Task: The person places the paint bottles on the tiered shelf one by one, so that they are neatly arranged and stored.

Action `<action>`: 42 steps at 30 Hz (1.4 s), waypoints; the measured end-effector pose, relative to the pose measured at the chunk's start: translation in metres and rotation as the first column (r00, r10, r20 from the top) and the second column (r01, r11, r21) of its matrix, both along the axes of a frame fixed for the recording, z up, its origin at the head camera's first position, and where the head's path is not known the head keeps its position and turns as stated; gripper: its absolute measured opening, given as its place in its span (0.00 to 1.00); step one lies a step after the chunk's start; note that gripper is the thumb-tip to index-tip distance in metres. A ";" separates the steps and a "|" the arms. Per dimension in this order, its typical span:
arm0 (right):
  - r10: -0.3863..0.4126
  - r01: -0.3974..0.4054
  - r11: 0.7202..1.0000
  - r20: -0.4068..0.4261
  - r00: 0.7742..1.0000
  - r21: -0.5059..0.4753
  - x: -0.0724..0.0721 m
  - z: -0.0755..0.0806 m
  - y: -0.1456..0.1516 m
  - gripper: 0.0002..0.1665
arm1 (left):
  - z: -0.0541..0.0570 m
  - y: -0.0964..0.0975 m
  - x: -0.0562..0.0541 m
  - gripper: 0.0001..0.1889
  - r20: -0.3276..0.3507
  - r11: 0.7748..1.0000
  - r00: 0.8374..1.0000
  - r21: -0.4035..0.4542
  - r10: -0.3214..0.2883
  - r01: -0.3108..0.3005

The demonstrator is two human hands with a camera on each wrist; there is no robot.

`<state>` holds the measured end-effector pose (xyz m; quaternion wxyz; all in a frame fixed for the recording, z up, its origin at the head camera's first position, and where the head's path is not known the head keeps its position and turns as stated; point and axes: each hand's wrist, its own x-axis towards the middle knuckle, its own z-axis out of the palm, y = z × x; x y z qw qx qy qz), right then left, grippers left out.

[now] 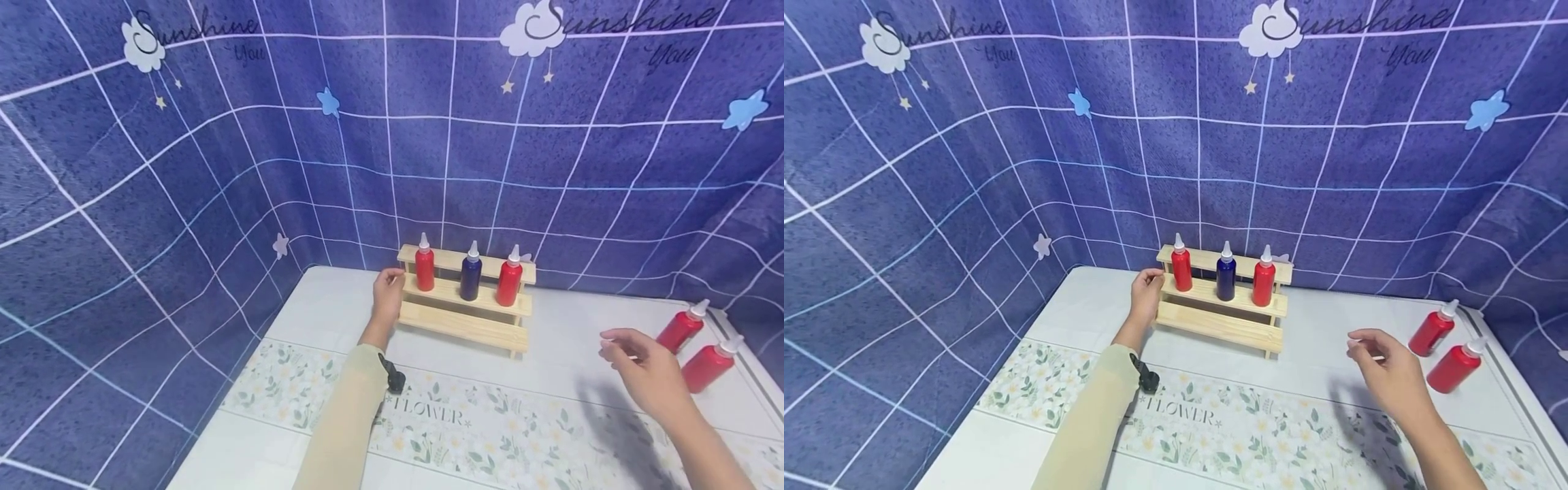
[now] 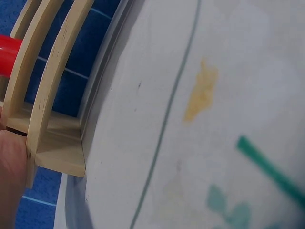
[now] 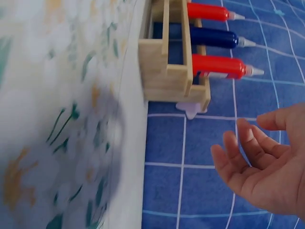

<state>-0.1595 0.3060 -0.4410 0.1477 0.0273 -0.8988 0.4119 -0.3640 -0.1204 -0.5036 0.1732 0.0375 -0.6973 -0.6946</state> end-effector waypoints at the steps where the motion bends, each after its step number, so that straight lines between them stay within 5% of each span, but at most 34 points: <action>1: -0.003 0.003 1.000 0.001 1.000 -0.019 0.000 -0.001 0.003 0.15 | 0.000 0.000 0.000 0.09 -0.003 1.000 1.000 0.006 -0.003 0.003; 6: 0.001 -0.003 0.983 -0.014 1.000 -0.185 0.000 -0.005 0.020 0.08 | 0.000 -0.001 0.001 0.08 -0.003 1.000 1.000 0.022 0.003 -0.003; 15: -0.071 0.022 0.921 -0.112 0.991 -0.388 0.004 -0.013 0.049 0.17 | -0.001 0.000 0.000 0.08 0.024 1.000 1.000 0.022 0.009 -0.010; 17: -0.077 0.019 0.890 -0.108 0.991 -0.457 0.006 -0.013 0.054 0.17 | 0.001 0.001 0.000 0.08 0.025 1.000 1.000 0.016 0.012 -0.012; 21: -0.084 0.034 0.777 -0.051 0.995 -0.628 0.012 -0.014 0.065 0.18 | 0.005 0.003 0.000 0.08 0.028 1.000 1.000 0.013 0.009 -0.010; 25: -0.175 0.148 0.688 0.036 0.984 -0.710 0.018 -0.015 0.074 0.22 | 0.009 0.005 0.002 0.09 0.028 1.000 1.000 0.017 -0.001 0.001; 29: -0.359 0.316 0.576 0.114 0.926 -0.753 0.016 -0.015 0.080 0.23 | 0.008 0.005 0.001 0.09 0.032 1.000 0.999 0.008 -0.009 0.009; 32: -0.468 0.371 0.456 0.136 0.873 -0.809 0.011 -0.014 0.081 0.22 | 0.007 0.003 -0.001 0.09 0.034 1.000 0.999 -0.009 -0.007 0.007; 33: -0.491 0.377 0.437 0.134 0.861 -0.817 0.010 -0.015 0.081 0.22 | 0.006 0.002 -0.001 0.09 0.033 1.000 0.999 -0.012 -0.004 0.005; 36: -0.537 0.403 0.446 0.121 0.835 -0.800 0.007 -0.018 0.083 0.19 | 0.005 0.000 -0.003 0.09 0.034 1.000 0.999 -0.012 0.008 -0.007; 39: -0.574 0.516 0.520 0.168 0.801 -0.680 0.007 -0.025 0.087 0.15 | 0.002 -0.001 -0.004 0.09 0.035 1.000 0.999 0.010 0.010 -0.010; 42: -0.570 0.589 0.541 0.253 0.782 -0.600 0.006 -0.030 0.093 0.18 | 0.000 -0.001 -0.004 0.09 0.036 0.999 0.999 0.033 -0.002 0.000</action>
